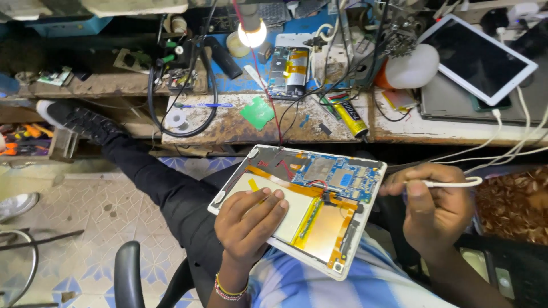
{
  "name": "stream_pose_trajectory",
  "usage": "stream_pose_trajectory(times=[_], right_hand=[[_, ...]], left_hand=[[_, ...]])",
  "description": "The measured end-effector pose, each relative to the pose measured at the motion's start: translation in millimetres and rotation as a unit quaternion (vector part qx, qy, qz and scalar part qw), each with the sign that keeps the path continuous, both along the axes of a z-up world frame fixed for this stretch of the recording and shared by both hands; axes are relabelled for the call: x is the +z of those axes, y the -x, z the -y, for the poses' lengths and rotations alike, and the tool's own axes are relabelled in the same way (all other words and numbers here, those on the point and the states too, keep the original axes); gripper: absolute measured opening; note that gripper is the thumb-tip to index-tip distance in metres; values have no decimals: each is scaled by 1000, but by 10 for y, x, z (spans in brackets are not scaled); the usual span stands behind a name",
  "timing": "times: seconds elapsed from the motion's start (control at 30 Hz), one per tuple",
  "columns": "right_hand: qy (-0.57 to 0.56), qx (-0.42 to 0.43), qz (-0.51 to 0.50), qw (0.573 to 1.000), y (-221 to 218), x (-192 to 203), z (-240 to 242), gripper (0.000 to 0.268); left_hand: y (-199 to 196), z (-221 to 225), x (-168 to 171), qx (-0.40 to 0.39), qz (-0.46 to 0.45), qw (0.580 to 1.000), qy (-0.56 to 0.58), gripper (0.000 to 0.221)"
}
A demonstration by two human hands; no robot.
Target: Inspecting a tablet with a cracked screen and testing its functionality by plugging in a charging cable.
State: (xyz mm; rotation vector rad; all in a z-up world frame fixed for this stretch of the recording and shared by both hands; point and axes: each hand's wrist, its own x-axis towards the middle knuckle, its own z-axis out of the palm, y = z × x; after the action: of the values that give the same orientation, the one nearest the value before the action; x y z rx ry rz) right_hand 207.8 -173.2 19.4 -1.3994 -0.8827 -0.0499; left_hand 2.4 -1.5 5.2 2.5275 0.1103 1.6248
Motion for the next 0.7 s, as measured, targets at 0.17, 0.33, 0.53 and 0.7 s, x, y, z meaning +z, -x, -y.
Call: stream_pose_trajectory(times=[0.17,0.33,0.53,0.7], right_hand=[[69,39,82,993,-170,-19,-29,27],[57,154,-128,978,-225,-395,-46,43],[179,127,-260,940,-1299,-467,226,32],[640,63,-226,731,-2238,-589,1050,34]], left_hand=[[-51,68,-123,-58,12,989,132,28],[-101,168,-466,-3,32,846,531,13],[-56,119,-429,50,-13,877,477,12],[-215,164,-138,86,-17,869,487,11]])
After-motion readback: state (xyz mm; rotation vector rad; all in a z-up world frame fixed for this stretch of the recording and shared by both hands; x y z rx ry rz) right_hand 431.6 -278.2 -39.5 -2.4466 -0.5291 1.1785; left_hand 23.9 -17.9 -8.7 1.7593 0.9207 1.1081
